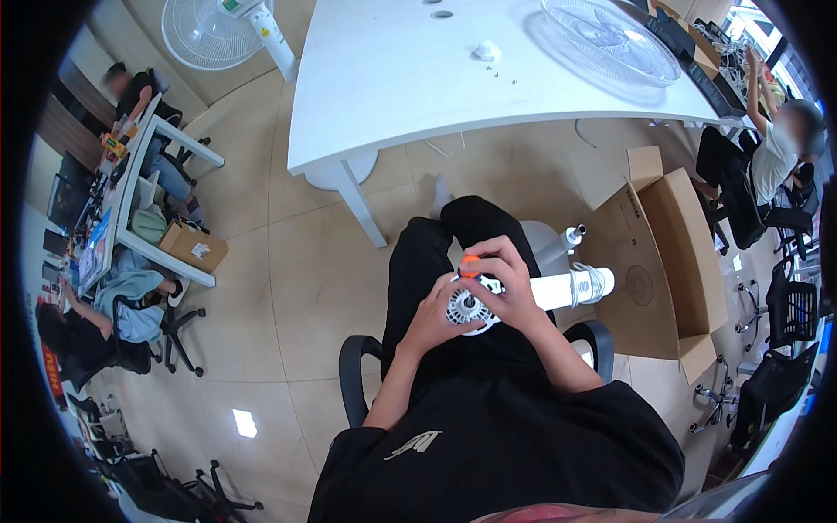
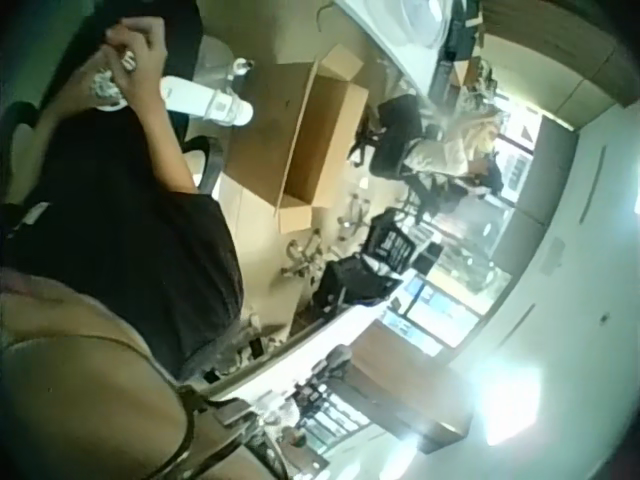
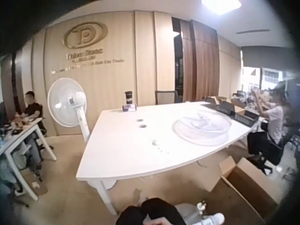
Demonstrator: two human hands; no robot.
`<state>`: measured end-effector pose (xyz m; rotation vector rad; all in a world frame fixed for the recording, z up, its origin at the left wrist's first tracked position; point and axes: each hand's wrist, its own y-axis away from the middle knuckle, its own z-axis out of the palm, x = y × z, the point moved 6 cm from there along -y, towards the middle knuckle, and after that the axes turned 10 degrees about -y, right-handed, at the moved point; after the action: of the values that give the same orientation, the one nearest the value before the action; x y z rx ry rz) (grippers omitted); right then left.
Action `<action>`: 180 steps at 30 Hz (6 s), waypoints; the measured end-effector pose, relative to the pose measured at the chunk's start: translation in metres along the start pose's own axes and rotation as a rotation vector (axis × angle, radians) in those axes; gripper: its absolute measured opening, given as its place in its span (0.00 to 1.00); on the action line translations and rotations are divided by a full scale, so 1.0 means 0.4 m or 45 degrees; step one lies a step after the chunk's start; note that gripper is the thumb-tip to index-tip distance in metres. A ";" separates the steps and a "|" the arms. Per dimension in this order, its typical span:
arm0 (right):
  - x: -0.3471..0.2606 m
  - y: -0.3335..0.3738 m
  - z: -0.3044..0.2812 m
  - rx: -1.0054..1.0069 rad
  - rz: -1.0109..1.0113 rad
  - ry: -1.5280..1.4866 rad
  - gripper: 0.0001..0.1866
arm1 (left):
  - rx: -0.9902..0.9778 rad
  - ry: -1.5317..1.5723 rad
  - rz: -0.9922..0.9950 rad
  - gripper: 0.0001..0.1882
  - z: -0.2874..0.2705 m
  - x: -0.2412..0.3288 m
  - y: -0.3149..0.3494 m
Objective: The person is assembling or disassembling a fan motor, using a screwdriver to tighten components.
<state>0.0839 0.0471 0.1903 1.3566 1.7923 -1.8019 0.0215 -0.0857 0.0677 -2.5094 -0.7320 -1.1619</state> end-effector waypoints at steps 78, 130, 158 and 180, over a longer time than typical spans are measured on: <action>0.013 0.036 -0.001 0.068 -0.003 -0.030 0.18 | 0.030 -0.003 0.057 0.45 0.009 -0.006 0.007; 0.045 0.064 0.018 -0.065 0.058 -0.070 0.23 | 0.007 -0.021 0.048 0.46 0.012 -0.001 0.001; 0.006 0.030 0.004 0.000 -0.063 0.032 0.24 | 0.014 -0.010 0.051 0.44 0.011 -0.009 0.007; 0.026 0.055 0.007 0.079 -0.014 0.003 0.20 | 0.030 0.026 0.040 0.43 0.005 0.003 0.004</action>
<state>0.0934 0.0445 0.1678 1.3743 1.7621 -1.8767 0.0243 -0.0858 0.0674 -2.4772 -0.6948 -1.1597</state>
